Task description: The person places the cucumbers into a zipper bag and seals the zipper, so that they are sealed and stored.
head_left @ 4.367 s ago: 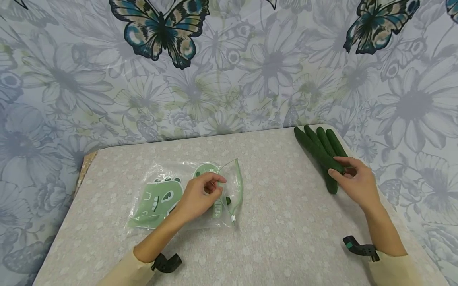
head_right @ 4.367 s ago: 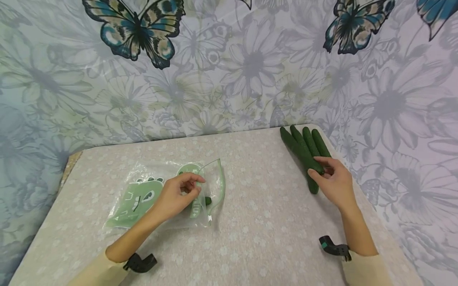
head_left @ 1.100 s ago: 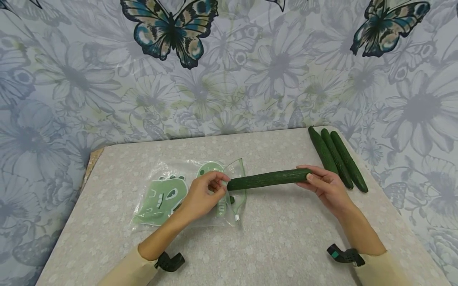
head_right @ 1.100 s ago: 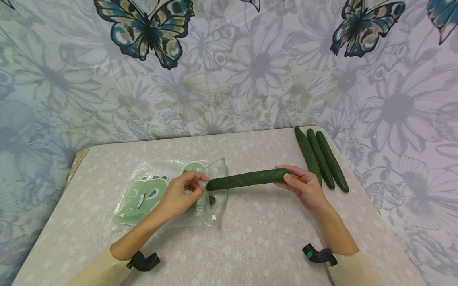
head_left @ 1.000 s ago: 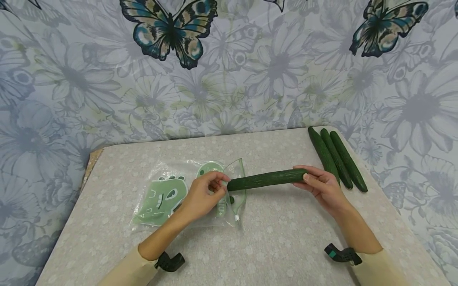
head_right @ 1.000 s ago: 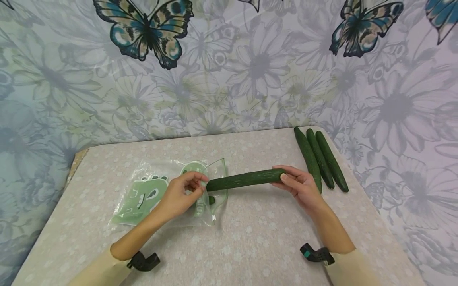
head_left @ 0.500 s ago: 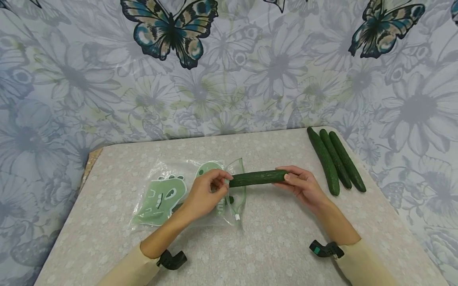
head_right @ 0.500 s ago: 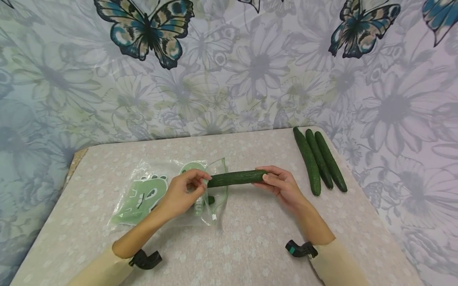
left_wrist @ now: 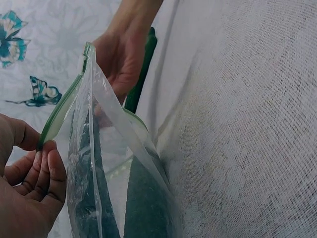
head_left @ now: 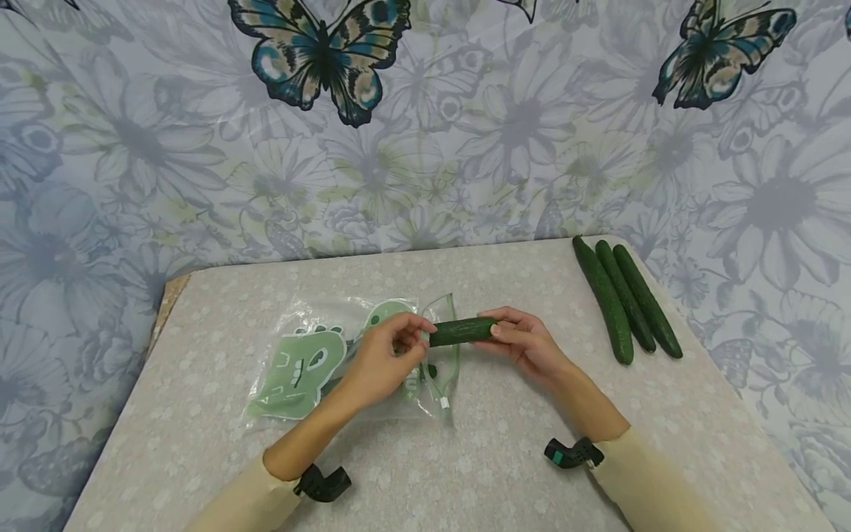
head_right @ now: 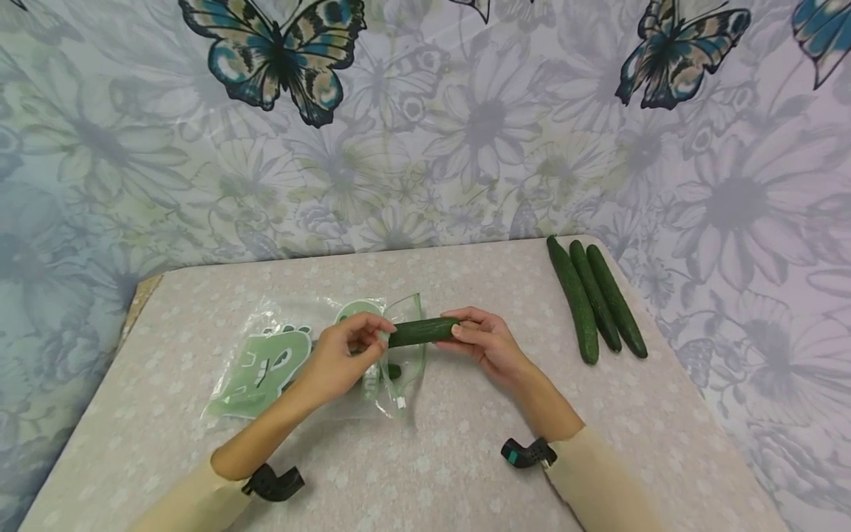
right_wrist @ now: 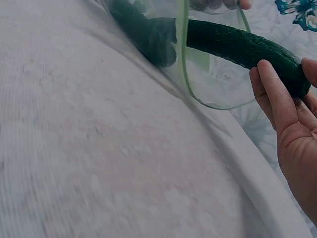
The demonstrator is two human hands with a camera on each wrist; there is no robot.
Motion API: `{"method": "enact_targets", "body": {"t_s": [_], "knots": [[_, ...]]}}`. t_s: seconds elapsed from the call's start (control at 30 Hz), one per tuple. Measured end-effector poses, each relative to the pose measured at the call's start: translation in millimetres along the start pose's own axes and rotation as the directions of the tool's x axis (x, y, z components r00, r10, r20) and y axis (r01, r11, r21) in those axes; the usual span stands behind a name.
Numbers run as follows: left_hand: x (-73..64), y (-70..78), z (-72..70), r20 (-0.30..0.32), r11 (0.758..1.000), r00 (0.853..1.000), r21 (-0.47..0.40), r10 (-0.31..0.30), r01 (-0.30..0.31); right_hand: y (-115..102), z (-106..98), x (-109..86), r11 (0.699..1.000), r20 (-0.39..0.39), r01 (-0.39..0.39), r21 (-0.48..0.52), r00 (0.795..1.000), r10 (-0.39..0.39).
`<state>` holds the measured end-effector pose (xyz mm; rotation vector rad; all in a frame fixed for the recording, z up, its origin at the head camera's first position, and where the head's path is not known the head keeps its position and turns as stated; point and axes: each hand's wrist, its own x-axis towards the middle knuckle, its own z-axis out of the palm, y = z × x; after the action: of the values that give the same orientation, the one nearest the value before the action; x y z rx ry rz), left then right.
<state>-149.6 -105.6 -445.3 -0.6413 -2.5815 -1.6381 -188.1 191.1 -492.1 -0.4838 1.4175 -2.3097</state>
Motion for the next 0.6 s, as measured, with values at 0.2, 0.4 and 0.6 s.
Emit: {"method": "enact_targets", "body": {"t_s": [0.2,0.4,0.6], "knots": [[-0.7,0.1,-1.2,-0.007,1.000,1.000,0.002,0.000,0.000,11.4,14.0,13.3,0.999,0.009,-0.027,-0.024,1.000,0.027],[-0.6,0.2,-0.6,-0.023,1.000,1.000,-0.007,0.000,0.000,19.9,29.1,23.0,0.999,0.040,-0.054,-0.009,0.998,0.054],[-1.2,0.5,0.1,-0.020,1.000,1.000,-0.007,-0.002,0.002,29.3,38.2,27.8,0.996,0.055,-0.089,-0.002,0.994,0.089]]}}
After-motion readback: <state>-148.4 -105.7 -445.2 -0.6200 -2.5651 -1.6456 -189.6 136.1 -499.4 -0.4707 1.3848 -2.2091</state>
